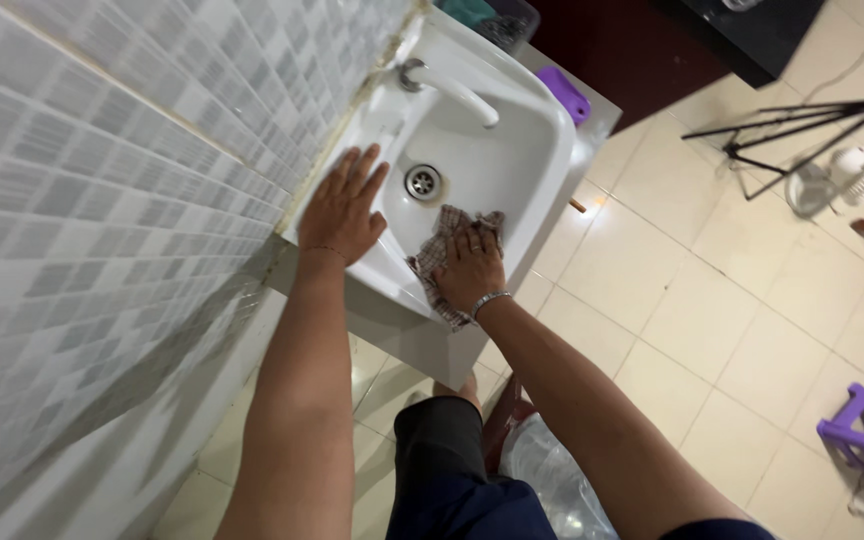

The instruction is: The person scrubs the inside of a white sink with a purple brush and then wipes the sink basin and faucet with a cloth. They repeatedly rinse the cloth under running water and continue wiping the sink surfaces.

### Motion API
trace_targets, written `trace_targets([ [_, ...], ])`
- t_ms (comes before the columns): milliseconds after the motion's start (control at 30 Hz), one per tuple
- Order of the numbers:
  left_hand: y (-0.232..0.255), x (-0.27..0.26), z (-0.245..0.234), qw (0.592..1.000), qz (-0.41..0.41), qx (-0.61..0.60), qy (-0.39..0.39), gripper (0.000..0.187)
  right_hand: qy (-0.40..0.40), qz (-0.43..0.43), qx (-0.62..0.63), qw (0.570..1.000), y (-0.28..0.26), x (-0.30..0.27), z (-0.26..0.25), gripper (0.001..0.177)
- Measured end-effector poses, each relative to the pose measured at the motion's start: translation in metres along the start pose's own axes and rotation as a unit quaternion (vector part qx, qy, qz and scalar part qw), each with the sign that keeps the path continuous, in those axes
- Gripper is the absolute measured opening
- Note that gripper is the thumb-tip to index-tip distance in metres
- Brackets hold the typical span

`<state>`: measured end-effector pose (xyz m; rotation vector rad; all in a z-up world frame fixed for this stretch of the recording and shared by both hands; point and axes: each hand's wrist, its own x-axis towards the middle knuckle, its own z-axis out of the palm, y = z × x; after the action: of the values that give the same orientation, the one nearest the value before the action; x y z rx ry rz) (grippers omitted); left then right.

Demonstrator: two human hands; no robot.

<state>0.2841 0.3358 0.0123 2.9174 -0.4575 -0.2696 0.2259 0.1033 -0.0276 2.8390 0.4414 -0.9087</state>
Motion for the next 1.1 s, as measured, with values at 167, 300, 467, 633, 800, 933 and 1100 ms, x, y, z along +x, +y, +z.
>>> trace_targets([
  [167,-0.004,0.004,-0.006,1.0,0.002,-0.011,-0.024,0.076,-0.018,0.018,0.033,0.999,-0.007,0.051,0.004,0.085],
  [300,0.002,0.001,-0.007,0.998,-0.023,-0.03,-0.045,0.073,0.084,-0.023,0.085,0.993,-0.001,0.09,-0.005,0.082],
  [467,0.002,0.005,-0.014,0.998,-0.039,-0.032,-0.043,0.069,0.086,-0.065,0.063,0.992,0.005,0.111,-0.017,0.078],
  [633,0.007,0.007,-0.02,0.995,-0.051,-0.042,-0.078,0.074,-0.018,-0.154,0.009,0.988,0.031,0.096,-0.027,0.074],
  [800,0.012,0.002,-0.008,0.998,-0.056,-0.004,-0.019,0.072,-0.138,-0.177,-0.031,0.974,0.044,0.058,-0.045,0.07],
  [933,0.037,-0.003,0.012,0.986,-0.109,0.113,0.055,0.07,-0.105,-0.172,-0.066,0.977,0.058,0.025,-0.06,0.06],
  [1100,0.096,-0.013,0.02,0.972,-0.229,0.055,0.019,0.068,0.008,-0.178,-0.074,0.981,0.118,0.008,-0.072,0.051],
])
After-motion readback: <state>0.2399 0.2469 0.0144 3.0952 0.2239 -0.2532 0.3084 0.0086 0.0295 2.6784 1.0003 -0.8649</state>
